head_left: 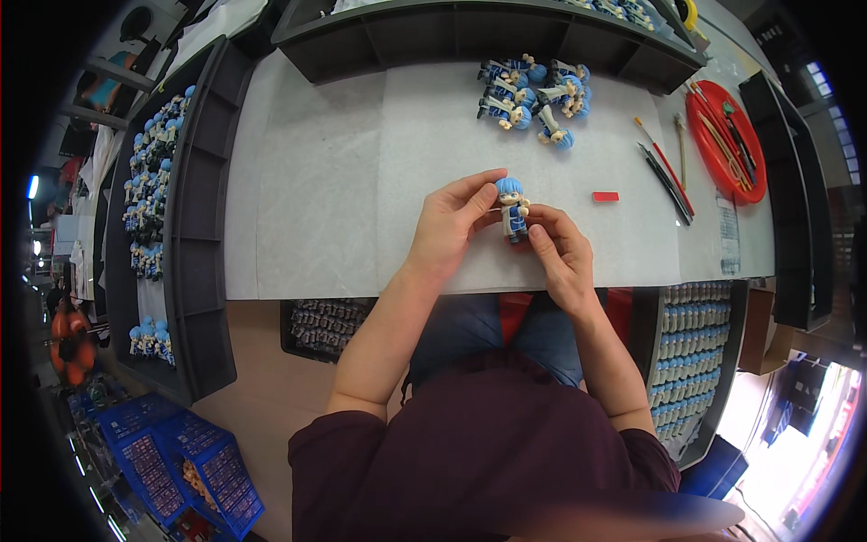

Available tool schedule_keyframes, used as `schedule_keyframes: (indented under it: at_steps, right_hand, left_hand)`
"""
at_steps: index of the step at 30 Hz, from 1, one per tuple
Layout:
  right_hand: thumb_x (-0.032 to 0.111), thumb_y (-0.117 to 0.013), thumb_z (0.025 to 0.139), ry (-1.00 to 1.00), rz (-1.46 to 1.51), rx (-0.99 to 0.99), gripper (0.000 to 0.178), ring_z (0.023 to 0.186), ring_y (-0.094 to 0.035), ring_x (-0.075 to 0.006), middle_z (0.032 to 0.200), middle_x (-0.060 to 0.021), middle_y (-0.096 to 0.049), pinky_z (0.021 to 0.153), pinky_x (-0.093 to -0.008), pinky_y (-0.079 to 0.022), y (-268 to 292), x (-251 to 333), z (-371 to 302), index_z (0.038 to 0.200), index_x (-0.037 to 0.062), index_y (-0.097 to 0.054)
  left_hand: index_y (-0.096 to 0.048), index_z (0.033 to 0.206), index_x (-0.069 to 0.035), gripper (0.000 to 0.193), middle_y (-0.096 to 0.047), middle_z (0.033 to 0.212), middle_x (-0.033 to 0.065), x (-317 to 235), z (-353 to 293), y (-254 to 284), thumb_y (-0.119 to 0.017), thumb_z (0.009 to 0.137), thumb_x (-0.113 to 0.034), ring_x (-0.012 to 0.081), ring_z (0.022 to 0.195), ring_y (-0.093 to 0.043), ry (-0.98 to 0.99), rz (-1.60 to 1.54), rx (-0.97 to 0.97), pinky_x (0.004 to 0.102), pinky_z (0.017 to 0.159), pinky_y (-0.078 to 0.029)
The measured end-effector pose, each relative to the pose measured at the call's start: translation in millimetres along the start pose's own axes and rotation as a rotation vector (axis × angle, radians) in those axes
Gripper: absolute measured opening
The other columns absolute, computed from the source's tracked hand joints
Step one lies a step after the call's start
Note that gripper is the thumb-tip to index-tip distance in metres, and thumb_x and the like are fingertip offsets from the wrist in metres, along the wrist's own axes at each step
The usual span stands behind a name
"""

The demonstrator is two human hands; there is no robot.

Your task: The person assembles small plastic toy figures by hand, attaching head, arm, and leg components to a torso component.

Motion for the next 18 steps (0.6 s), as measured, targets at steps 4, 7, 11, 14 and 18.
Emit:
schedule_keyframes:
  at_steps: [4,7,11,14,18]
  right_hand:
    - [0.008,-0.045,0.093,-0.011,-0.028,0.004,0.025,0.087,-0.057,-0.0124,0.101,-0.0098,-0.06,0.078,-0.0255,-0.046,1.0,-1.4,0.6,0.115,-0.0026,-0.05]
    - [0.007,-0.045,0.093,-0.015,-0.028,-0.006,0.024,0.086,-0.057,-0.0123,0.101,-0.01,-0.06,0.078,-0.0252,-0.046,2.3,-1.4,0.6,0.115,-0.0024,-0.05]
    - [0.007,-0.045,0.093,0.001,-0.019,-0.009,0.024,0.085,-0.057,-0.0123,0.099,-0.0101,-0.061,0.077,-0.0251,-0.046,0.4,0.2,1.4,0.115,-0.0021,-0.05]
    - [0.006,-0.044,0.093,0.009,-0.056,-0.013,0.024,0.084,-0.058,-0.0122,0.098,-0.0104,-0.062,0.077,-0.0251,-0.046,2.1,-2.2,1.5,0.115,-0.0022,-0.05]
    - [0.006,-0.044,0.093,0.021,-0.032,-0.015,0.025,0.084,-0.058,-0.0121,0.098,-0.0105,-0.062,0.077,-0.0251,-0.047,1.2,1.6,0.8,0.116,-0.0024,-0.049]
  left_hand:
    - [-0.057,0.113,-0.001,0.026,-0.063,0.099,0.0076,-0.3,0.7,0.5,-0.053,0.09,-0.012,0.0153,0.089,-0.06,-0.014,0.015,-0.009,0.0293,0.079,-0.05]
    - [-0.057,0.112,-0.001,0.025,-0.062,0.099,0.008,0.3,2.0,-0.4,-0.053,0.09,-0.012,0.0157,0.089,-0.06,-0.021,0.014,-0.003,0.0295,0.079,-0.05]
    - [-0.057,0.111,0.0,0.024,-0.062,0.099,0.0081,1.3,2.2,2.3,-0.052,0.091,-0.012,0.0158,0.09,-0.06,-0.026,0.018,-0.006,0.0294,0.079,-0.05]
    - [-0.058,0.11,-0.002,0.023,-0.063,0.099,0.0073,1.8,2.5,2.9,-0.05,0.091,-0.012,0.0148,0.091,-0.06,-0.019,-0.017,-0.001,0.0295,0.08,-0.05]
    - [-0.058,0.11,-0.002,0.023,-0.063,0.099,0.0073,2.1,2.8,2.0,-0.049,0.092,-0.011,0.0147,0.09,-0.06,-0.016,-0.004,-0.012,0.0296,0.079,-0.051]
Point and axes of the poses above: each hand's wrist, its own z-axis towards the middle knuckle, its own y-axis out of the back of the hand, x = y × z, the point moved 5 cm from there along z, towards the middle knuckle
